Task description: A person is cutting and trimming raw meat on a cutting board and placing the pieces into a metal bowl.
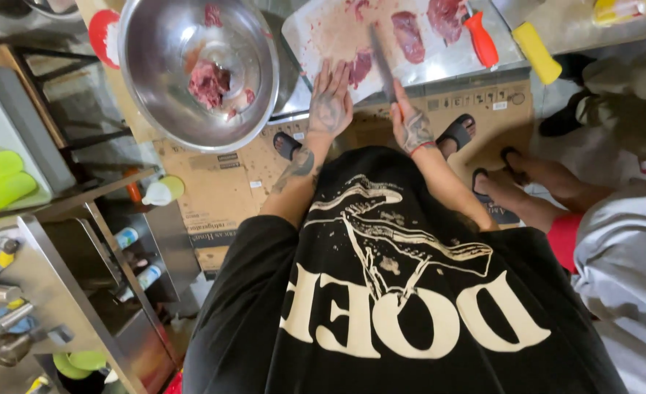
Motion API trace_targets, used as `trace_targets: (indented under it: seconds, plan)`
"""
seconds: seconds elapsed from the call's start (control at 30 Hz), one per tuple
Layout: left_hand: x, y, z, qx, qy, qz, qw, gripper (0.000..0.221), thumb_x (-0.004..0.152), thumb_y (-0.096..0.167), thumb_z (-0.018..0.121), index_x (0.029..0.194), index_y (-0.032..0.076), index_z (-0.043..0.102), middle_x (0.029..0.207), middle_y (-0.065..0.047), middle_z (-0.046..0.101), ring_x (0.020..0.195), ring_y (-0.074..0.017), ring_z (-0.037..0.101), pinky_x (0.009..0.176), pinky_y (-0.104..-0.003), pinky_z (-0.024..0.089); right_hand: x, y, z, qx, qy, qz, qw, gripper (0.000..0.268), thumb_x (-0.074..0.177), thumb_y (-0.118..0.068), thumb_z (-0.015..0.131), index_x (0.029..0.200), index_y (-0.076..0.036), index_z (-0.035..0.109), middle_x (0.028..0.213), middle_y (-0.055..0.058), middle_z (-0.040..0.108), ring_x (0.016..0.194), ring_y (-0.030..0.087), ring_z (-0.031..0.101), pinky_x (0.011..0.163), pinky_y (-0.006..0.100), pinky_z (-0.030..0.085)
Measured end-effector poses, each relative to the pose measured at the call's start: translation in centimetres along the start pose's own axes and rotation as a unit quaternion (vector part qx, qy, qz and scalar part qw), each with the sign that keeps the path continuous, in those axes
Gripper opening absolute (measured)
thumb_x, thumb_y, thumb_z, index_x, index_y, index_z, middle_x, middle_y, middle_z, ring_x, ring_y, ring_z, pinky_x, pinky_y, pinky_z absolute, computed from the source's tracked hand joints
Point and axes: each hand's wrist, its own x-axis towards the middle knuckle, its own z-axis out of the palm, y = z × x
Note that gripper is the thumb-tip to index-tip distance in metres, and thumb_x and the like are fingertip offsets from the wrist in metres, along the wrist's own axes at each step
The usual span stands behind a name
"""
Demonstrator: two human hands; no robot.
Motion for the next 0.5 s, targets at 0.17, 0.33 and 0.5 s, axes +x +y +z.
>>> trace_targets:
  seconds: [0.17,0.33,0.5]
  plan:
    - [0.0,0.7,1.0,-0.005,-0.03,0.019,0.999,0.067,0.097,0.016,0.057,0.16,0.004,0.037,0.168,-0.01,0.032,0.158,-0.0309,0.029,0.13,-0.047,0.03,-0.4,0.3,0.2,-0.055,-0.014,-0.074,0.996,0.06,0.111,-0.024,0.041,0.167,-0.034,0.023,0.068,0.015,0.051,0.06,0.037,0.056,0.06,0.047,0.043]
    - [-0.3,-0.6,0.8,0.001,-0.02,0.038,0.999,0.07,0.094,0.012,0.053,0.162,0.007,0.033,0.168,-0.007,0.032,0.158,-0.0291,0.027,0.131,-0.046,0.027,0.6,0.3,-1.2,-0.07,0.027,-0.007,0.997,0.058,0.113,-0.029,0.037,0.166,-0.039,0.017,0.073,0.012,0.054,0.06,0.033,0.055,0.059,0.045,0.044]
    - [-0.5,-1.1,1.5,0.014,-0.049,0.049,0.998,0.079,0.092,0.013,0.059,0.164,0.008,0.027,0.171,-0.007,0.027,0.16,-0.0283,0.023,0.132,-0.046,0.027,1.3,0.0,-1.6,-0.212,-0.066,-0.05,0.974,0.063,0.11,-0.026,0.038,0.166,-0.039,0.013,0.077,0.018,0.061,0.065,0.042,0.061,0.064,0.053,0.048]
